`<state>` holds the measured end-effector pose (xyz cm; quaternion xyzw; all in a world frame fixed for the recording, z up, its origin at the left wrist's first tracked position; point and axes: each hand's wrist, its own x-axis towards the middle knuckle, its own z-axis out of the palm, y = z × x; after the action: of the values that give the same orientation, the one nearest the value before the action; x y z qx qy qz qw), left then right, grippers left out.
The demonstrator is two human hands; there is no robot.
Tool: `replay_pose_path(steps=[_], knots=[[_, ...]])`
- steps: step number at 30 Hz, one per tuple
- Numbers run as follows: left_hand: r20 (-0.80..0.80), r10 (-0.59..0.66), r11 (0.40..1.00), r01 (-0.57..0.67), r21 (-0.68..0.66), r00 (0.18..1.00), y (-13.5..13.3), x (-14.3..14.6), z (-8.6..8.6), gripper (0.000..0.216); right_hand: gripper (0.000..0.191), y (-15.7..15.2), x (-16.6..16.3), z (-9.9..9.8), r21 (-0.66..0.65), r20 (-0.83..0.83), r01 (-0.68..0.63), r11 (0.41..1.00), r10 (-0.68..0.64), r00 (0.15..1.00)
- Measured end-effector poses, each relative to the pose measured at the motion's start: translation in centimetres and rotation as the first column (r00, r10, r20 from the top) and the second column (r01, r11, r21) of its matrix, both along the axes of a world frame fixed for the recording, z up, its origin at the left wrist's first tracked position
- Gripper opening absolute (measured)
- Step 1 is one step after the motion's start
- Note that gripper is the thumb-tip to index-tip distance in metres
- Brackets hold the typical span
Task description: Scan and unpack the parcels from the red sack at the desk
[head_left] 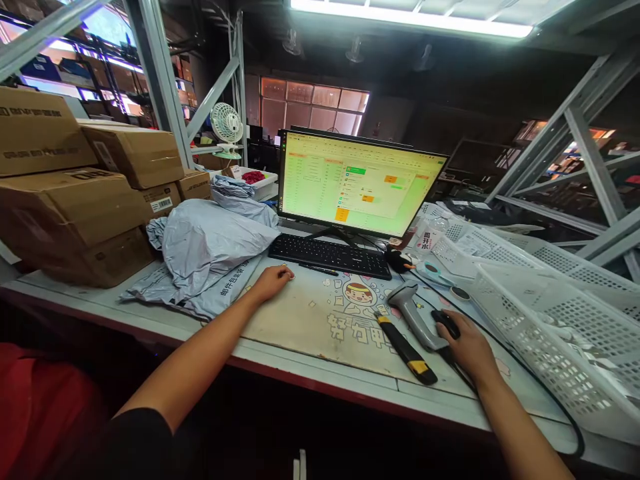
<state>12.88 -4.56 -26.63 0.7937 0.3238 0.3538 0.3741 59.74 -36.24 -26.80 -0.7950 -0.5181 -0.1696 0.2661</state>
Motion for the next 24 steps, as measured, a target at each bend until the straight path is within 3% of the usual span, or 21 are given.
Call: replay_pose_path(steps=[12,24], knots=[[-0.010,0.016,1.000,-0.016,-0.015,1.000,-0.10,-0.09,0.04,0.027,0.057,-0.04,-0.07,0.28,-0.076,-0.037,0.116,0.990,-0.119,0.992],[-0.035,0.010,1.000,-0.010,0.006,0.999,-0.30,-0.18,0.58,0.028,0.049,-0.10,-0.21,0.18,-0.043,-0.006,0.049,0.998,-0.049,0.999]])
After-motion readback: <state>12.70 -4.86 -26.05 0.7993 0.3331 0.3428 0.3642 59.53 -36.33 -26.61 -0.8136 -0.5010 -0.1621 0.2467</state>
